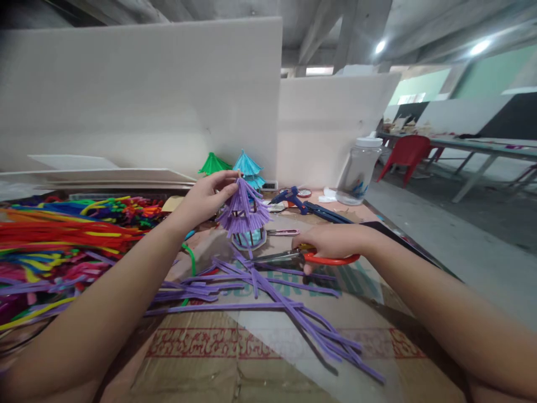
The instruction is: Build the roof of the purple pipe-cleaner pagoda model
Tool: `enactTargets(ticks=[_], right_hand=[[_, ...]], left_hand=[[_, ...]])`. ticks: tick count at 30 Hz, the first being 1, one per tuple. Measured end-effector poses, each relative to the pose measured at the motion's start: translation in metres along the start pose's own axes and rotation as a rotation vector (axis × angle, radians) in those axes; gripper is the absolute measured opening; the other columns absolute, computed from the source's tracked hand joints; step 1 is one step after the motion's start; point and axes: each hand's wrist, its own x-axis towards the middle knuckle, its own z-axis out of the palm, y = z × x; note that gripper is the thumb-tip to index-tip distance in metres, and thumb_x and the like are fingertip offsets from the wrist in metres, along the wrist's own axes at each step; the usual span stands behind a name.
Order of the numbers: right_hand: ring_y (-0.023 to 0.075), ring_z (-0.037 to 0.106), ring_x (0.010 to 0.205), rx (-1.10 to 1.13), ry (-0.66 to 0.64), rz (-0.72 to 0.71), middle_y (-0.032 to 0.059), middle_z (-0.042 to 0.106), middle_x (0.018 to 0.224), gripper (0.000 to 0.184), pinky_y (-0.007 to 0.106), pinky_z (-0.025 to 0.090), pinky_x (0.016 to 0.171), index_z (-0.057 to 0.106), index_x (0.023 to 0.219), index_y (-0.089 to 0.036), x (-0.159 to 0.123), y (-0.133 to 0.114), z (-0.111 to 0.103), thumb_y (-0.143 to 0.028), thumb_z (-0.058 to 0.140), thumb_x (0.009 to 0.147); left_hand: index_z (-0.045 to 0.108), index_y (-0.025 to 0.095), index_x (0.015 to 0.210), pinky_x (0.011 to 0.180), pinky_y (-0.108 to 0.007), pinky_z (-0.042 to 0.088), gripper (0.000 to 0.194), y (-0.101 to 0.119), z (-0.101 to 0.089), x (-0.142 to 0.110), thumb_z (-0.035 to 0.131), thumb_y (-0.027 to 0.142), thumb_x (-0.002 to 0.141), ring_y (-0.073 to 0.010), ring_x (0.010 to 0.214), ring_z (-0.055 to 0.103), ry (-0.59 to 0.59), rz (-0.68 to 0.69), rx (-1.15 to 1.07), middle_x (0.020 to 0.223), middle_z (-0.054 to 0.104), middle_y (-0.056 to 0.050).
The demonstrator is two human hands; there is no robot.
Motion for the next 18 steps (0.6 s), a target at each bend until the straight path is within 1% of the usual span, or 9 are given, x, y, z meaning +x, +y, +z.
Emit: enactTargets(ticks=[3,6,8,10,12,13,16,17,18], right_hand=[[0.0235,0.063,0.082,-0.084,0.030,0.023,0.0056,0.069,0.098,0.039,0.028,0.040,0.065,0.062,0.118,-0.026,0.005,0.008,0.010,-0.031,0.060,0.079],[0.0225,0.064,0.082,-0.160,0.080,0.013,0.0061,0.069,0.105,0.047,0.028,0.039,0.064,0.060,0.124,-0.028,0.006,0.005,0.014,-0.024,0.058,0.077],[0.0234,0.064,0.086,-0.197,0.126,-0.016,0.0068,0.068,0.110,0.044,0.029,0.040,0.068,0.062,0.123,-0.028,0.005,0.000,0.015,-0.026,0.060,0.079],[0.0233,0.064,0.087,-0.204,0.183,-0.035,0.0074,0.069,0.109,0.034,0.029,0.041,0.070,0.067,0.116,-0.026,0.005,-0.006,0.014,-0.031,0.059,0.083],[0.0222,0.064,0.086,-0.184,0.281,-0.027,0.0078,0.071,0.102,0.026,0.029,0.041,0.071,0.070,0.106,-0.022,0.008,-0.014,0.013,-0.033,0.054,0.089],[0.0216,0.064,0.085,-0.178,0.354,-0.013,0.0078,0.071,0.098,0.025,0.029,0.040,0.071,0.070,0.101,-0.020,0.010,-0.019,0.012,-0.034,0.051,0.092],[0.0194,0.061,0.077,-0.181,0.609,0.053,0.0067,0.070,0.085,0.031,0.029,0.037,0.065,0.068,0.086,-0.018,0.019,-0.035,-0.001,-0.036,0.044,0.096],[0.0182,0.059,0.073,-0.170,0.671,0.076,0.0056,0.069,0.080,0.032,0.029,0.035,0.063,0.066,0.082,-0.019,0.023,-0.039,-0.007,-0.037,0.045,0.097],[0.0170,0.057,0.070,-0.142,0.701,0.082,0.0044,0.068,0.077,0.032,0.028,0.034,0.061,0.065,0.081,-0.019,0.028,-0.043,-0.015,-0.040,0.047,0.096]], left_hand=[[0.061,0.015,0.125,0.091,-0.034,0.051,0.042,0.001,0.002,-0.001,0.060,0.037,0.088,-0.0228,0.106,0.066,0.001,0.018,0.040,0.115,0.070,-0.010],[0.059,0.015,0.125,0.093,-0.032,0.050,0.043,0.001,0.003,-0.002,0.062,0.032,0.086,-0.0215,0.106,0.065,0.001,0.024,0.047,0.115,0.070,-0.009],[0.059,0.015,0.126,0.091,-0.032,0.051,0.043,0.002,0.003,-0.002,0.062,0.029,0.086,-0.0208,0.103,0.066,0.004,0.019,0.049,0.112,0.071,-0.008],[0.061,0.015,0.125,0.092,-0.033,0.051,0.042,0.005,0.002,-0.002,0.062,0.031,0.087,-0.0212,0.102,0.067,0.001,0.010,0.072,0.111,0.072,-0.008],[0.063,0.014,0.124,0.093,-0.035,0.050,0.040,0.008,0.001,-0.002,0.061,0.032,0.088,-0.0224,0.103,0.067,-0.004,0.003,0.112,0.113,0.072,-0.009],[0.064,0.014,0.123,0.095,-0.036,0.050,0.040,0.009,0.001,-0.002,0.060,0.033,0.088,-0.0231,0.104,0.066,-0.005,0.003,0.126,0.116,0.072,-0.010],[0.067,0.013,0.121,0.099,-0.036,0.048,0.038,0.010,-0.001,-0.002,0.057,0.033,0.091,-0.0239,0.109,0.066,-0.011,0.012,0.116,0.121,0.070,-0.009],[0.067,0.013,0.120,0.100,-0.036,0.048,0.037,0.010,-0.001,-0.002,0.056,0.033,0.091,-0.0240,0.110,0.065,-0.014,0.018,0.105,0.123,0.070,-0.009],[0.067,0.013,0.120,0.101,-0.036,0.047,0.037,0.010,-0.002,-0.002,0.055,0.033,0.091,-0.0241,0.112,0.065,-0.018,0.022,0.099,0.124,0.070,-0.009]])
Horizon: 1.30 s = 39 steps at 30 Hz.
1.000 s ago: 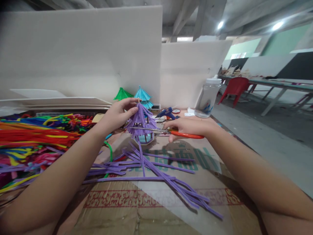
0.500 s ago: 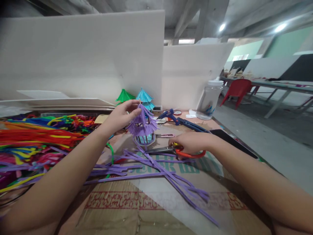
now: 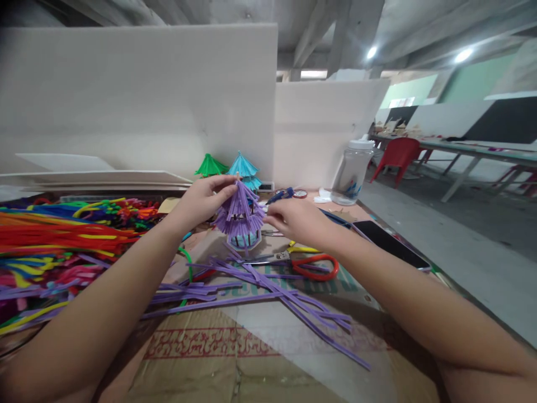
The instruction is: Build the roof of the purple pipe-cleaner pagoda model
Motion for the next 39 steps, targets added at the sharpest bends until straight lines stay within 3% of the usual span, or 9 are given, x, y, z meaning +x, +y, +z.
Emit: enactTargets(ticks=[4,7,9,14,21,26,31,39], right_hand=[[0.0164,0.057,0.074,0.167,0.057,0.037,0.0042,0.066,0.086,0.030,0.027,0.038,0.062,0.061,0.094,-0.019,0.035,0.000,-0.010,-0.049,0.060,0.088],[0.0194,0.061,0.087,0.375,-0.002,0.051,0.0080,0.065,0.103,0.056,0.028,0.046,0.068,0.050,0.125,-0.018,0.051,0.006,-0.007,-0.050,0.067,0.081],[0.0202,0.062,0.092,0.500,-0.069,0.035,0.0091,0.064,0.108,0.061,0.029,0.049,0.071,0.045,0.133,-0.019,0.055,0.009,0.000,-0.047,0.066,0.083],[0.0163,0.060,0.079,0.632,-0.088,0.037,0.0048,0.066,0.093,0.045,0.027,0.047,0.065,0.051,0.125,-0.019,0.056,0.004,0.013,-0.036,0.063,0.085],[0.0127,0.052,0.066,0.666,-0.011,0.104,-0.0026,0.057,0.075,0.045,0.025,0.039,0.057,0.049,0.121,-0.017,0.055,-0.004,0.015,-0.032,0.067,0.082],[0.0154,0.057,0.074,0.625,-0.055,0.028,0.0020,0.063,0.084,0.047,0.026,0.043,0.060,0.050,0.123,-0.017,0.053,0.002,0.013,-0.040,0.065,0.085],[0.0177,0.062,0.089,0.625,-0.107,0.003,0.0091,0.068,0.106,0.045,0.028,0.050,0.071,0.049,0.129,-0.017,0.052,0.009,0.007,-0.044,0.053,0.094],[0.0172,0.064,0.090,0.578,-0.094,0.065,0.0082,0.068,0.108,0.041,0.026,0.051,0.072,0.051,0.129,-0.021,0.047,0.009,-0.003,-0.042,0.053,0.094]], left_hand=[[0.066,0.012,0.122,0.102,-0.035,0.047,0.039,-0.002,0.000,0.000,0.056,0.032,0.091,-0.0243,0.113,0.065,0.002,-0.008,0.020,0.124,0.069,-0.009],[0.067,0.013,0.122,0.100,-0.034,0.048,0.038,-0.002,0.000,0.000,0.056,0.032,0.090,-0.0236,0.112,0.065,0.005,-0.005,0.018,0.123,0.070,-0.008],[0.067,0.014,0.121,0.099,-0.034,0.049,0.037,-0.001,0.001,0.000,0.056,0.031,0.090,-0.0233,0.112,0.065,-0.001,0.003,0.008,0.123,0.070,-0.008],[0.068,0.013,0.120,0.101,-0.035,0.048,0.037,-0.003,0.000,0.000,0.056,0.030,0.090,-0.0237,0.110,0.066,0.001,0.024,0.018,0.121,0.071,-0.008],[0.068,0.012,0.120,0.098,-0.035,0.049,0.038,-0.002,-0.002,0.001,0.056,0.032,0.089,-0.0243,0.110,0.066,-0.020,-0.001,-0.010,0.121,0.071,-0.010],[0.066,0.016,0.118,0.094,-0.035,0.049,0.042,0.000,0.004,-0.002,0.062,0.042,0.085,-0.0240,0.107,0.065,0.016,-0.004,0.055,0.116,0.071,-0.008],[0.063,0.015,0.116,0.096,-0.036,0.048,0.037,0.000,0.010,-0.003,0.062,0.032,0.083,-0.0227,0.107,0.064,0.061,0.005,0.051,0.114,0.069,-0.008],[0.066,0.015,0.114,0.093,-0.035,0.050,0.034,0.003,-0.005,-0.001,0.056,0.033,0.088,-0.0227,0.102,0.066,-0.015,-0.023,-0.050,0.111,0.072,-0.008]])
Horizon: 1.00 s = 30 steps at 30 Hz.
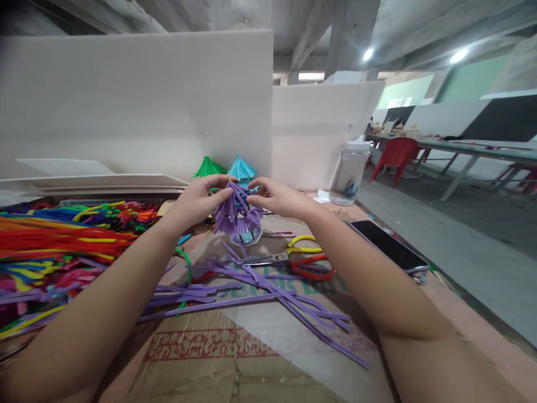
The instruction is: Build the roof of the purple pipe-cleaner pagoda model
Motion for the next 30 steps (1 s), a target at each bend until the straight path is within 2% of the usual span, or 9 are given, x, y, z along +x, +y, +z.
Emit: enactTargets(ticks=[5,9,15,20,24,30], right_hand=[[0.0181,0.065,0.087,-0.060,0.034,-0.005,0.0095,0.069,0.105,0.044,0.026,0.050,0.069,0.052,0.131,-0.017,0.000,-0.001,0.002,-0.039,0.055,0.093],[0.0190,0.065,0.088,-0.171,0.099,0.007,0.0110,0.070,0.114,0.044,0.028,0.050,0.073,0.052,0.136,-0.017,0.004,0.002,0.005,-0.033,0.050,0.095],[0.0199,0.065,0.101,-0.224,0.049,-0.026,0.0091,0.068,0.124,0.037,0.028,0.047,0.082,0.060,0.129,-0.019,0.008,0.006,0.012,-0.026,0.048,0.095],[0.0203,0.066,0.091,-0.352,0.027,-0.015,0.0078,0.074,0.108,0.028,0.028,0.044,0.074,0.069,0.111,-0.019,0.010,0.010,0.016,-0.033,0.053,0.092],[0.0187,0.065,0.088,-0.357,0.029,-0.011,0.0076,0.074,0.105,0.028,0.028,0.043,0.072,0.069,0.109,-0.018,0.010,0.012,0.016,-0.033,0.055,0.091],[0.0186,0.064,0.084,-0.361,0.032,-0.008,0.0085,0.073,0.103,0.029,0.028,0.042,0.068,0.070,0.106,-0.018,0.009,0.010,0.016,-0.036,0.054,0.091]], left_hand=[[0.066,0.014,0.117,0.095,-0.037,0.050,0.035,-0.005,0.002,0.002,0.056,0.032,0.088,-0.0231,0.105,0.065,0.000,0.002,-0.040,0.114,0.072,-0.009],[0.065,0.014,0.118,0.098,-0.035,0.048,0.034,-0.010,0.005,0.004,0.053,0.031,0.091,-0.0220,0.109,0.064,-0.009,0.031,-0.090,0.118,0.070,-0.010],[0.068,0.014,0.116,0.095,-0.033,0.049,0.036,-0.009,0.004,0.004,0.056,0.035,0.090,-0.0211,0.108,0.063,0.087,0.067,0.110,0.117,0.067,-0.012],[0.064,0.015,0.121,0.093,-0.034,0.051,0.041,-0.015,0.005,0.004,0.063,0.036,0.085,-0.0217,0.105,0.066,0.113,-0.015,0.086,0.116,0.071,-0.010],[0.065,0.016,0.119,0.092,-0.034,0.051,0.037,-0.020,0.006,0.005,0.061,0.034,0.087,-0.0216,0.106,0.066,0.112,-0.012,0.083,0.115,0.072,-0.009],[0.063,0.012,0.123,0.091,-0.035,0.050,0.047,-0.017,0.005,0.005,0.063,0.040,0.085,-0.0233,0.106,0.064,0.095,-0.027,0.154,0.122,0.067,-0.013]])
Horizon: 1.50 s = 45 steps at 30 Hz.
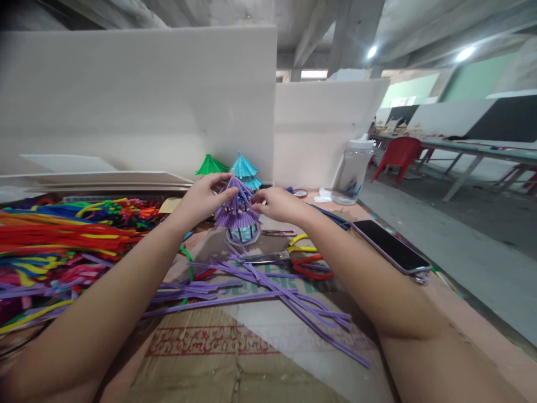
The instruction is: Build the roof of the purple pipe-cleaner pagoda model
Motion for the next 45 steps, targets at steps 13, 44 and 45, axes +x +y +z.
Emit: enactTargets(ticks=[13,44,45], right_hand=[[0.0137,0.054,0.055,-0.207,-0.265,0.058,0.0030,0.068,0.066,0.033,0.026,0.031,0.052,0.070,0.074,-0.020,-0.023,-0.003,-0.008,-0.042,0.051,0.090],[0.0158,0.063,0.069,-0.086,-0.255,0.026,0.0031,0.074,0.083,0.015,0.024,0.034,0.056,0.070,0.089,-0.022,-0.029,-0.033,0.086,-0.029,0.058,0.083],[0.0151,0.062,0.068,-0.080,-0.241,0.023,0.0027,0.073,0.082,0.014,0.024,0.033,0.055,0.069,0.088,-0.021,-0.030,-0.034,0.087,-0.028,0.059,0.083]], left_hand=[[0.061,0.015,0.127,0.096,-0.036,0.048,0.045,-0.004,-0.004,0.000,0.059,0.034,0.087,-0.0237,0.112,0.061,-0.013,-0.003,0.094,0.124,0.066,-0.011],[0.063,0.013,0.123,0.097,-0.035,0.047,0.045,-0.006,-0.002,0.002,0.062,0.037,0.085,-0.0240,0.112,0.061,-0.054,0.008,0.124,0.124,0.065,-0.011],[0.063,0.013,0.122,0.097,-0.036,0.047,0.045,-0.007,-0.002,0.002,0.062,0.038,0.085,-0.0241,0.112,0.060,-0.055,0.009,0.122,0.124,0.065,-0.011]])
